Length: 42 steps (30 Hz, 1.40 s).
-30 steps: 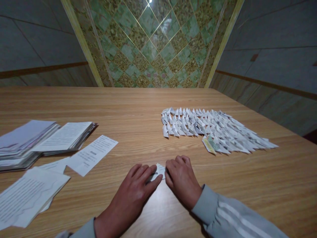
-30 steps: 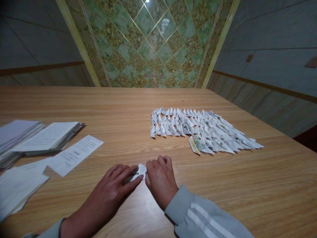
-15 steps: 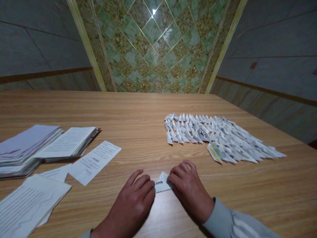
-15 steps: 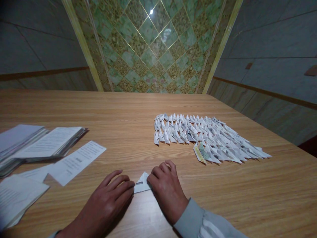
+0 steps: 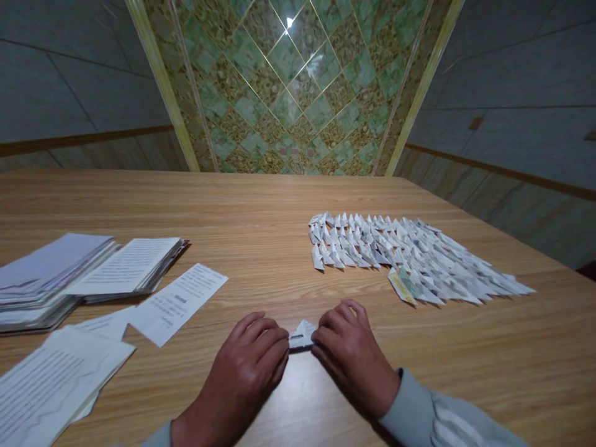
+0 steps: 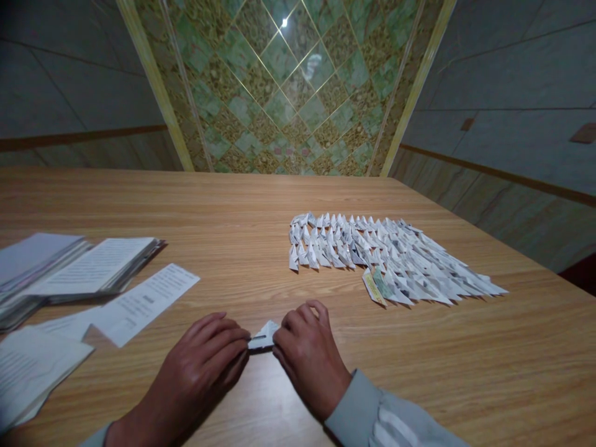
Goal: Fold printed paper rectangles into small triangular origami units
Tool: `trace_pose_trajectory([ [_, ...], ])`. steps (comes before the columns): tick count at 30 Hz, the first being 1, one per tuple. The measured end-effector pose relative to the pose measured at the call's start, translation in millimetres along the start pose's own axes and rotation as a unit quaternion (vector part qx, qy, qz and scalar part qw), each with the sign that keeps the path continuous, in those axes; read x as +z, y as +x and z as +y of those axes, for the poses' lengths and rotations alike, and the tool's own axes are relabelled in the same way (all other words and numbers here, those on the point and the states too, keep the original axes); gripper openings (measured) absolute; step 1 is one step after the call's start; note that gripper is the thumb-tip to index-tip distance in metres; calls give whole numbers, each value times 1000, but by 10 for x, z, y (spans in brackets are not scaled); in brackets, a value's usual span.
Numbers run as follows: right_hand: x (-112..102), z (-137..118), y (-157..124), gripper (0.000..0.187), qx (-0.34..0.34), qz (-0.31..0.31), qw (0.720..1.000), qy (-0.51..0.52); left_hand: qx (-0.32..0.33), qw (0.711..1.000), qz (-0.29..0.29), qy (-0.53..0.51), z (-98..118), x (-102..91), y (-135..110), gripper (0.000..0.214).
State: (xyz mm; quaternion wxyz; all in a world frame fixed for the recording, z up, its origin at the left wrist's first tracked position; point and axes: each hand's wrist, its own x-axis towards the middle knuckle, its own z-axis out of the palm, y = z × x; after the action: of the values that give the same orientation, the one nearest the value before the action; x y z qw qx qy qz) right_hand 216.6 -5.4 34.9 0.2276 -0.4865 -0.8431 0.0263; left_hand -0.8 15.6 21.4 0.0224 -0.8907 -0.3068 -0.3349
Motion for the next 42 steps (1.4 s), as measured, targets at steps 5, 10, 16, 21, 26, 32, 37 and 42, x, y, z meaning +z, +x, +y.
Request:
trace_pose_trajectory([
  [5, -28, -14, 0, 17, -16, 75, 997, 16, -22, 998, -2, -51, 48, -73, 72, 11],
  [10, -69, -67, -28, 18, -22, 84, 994, 66, -53, 994, -43, -88, 151, -63, 190, 16],
  [16, -64, -46, -37, 18, -3, 88, 987, 131, -139, 966, -64, -208, 103, -56, 201, 23],
  [21, -82, -22, -21, 14, 45, 55, 984, 165, -177, 934, -92, -297, -25, -105, 229, 23],
  [26, -106, -1, 3, 14, 81, 38, 979, 183, -228, 905, -101, -345, -106, -178, 298, 23],
  [32, -92, 35, 8, 16, 84, 40, 974, 207, -274, 871, -104, -396, -157, -200, 302, 19],
  [37, -90, 55, 16, 17, 79, 50, 971, 221, -302, 844, -110, -429, -165, -207, 297, 20],
  [42, -101, 41, 30, 18, 98, 32, 967, 231, -324, 830, -84, -445, -149, -189, 268, 21],
])
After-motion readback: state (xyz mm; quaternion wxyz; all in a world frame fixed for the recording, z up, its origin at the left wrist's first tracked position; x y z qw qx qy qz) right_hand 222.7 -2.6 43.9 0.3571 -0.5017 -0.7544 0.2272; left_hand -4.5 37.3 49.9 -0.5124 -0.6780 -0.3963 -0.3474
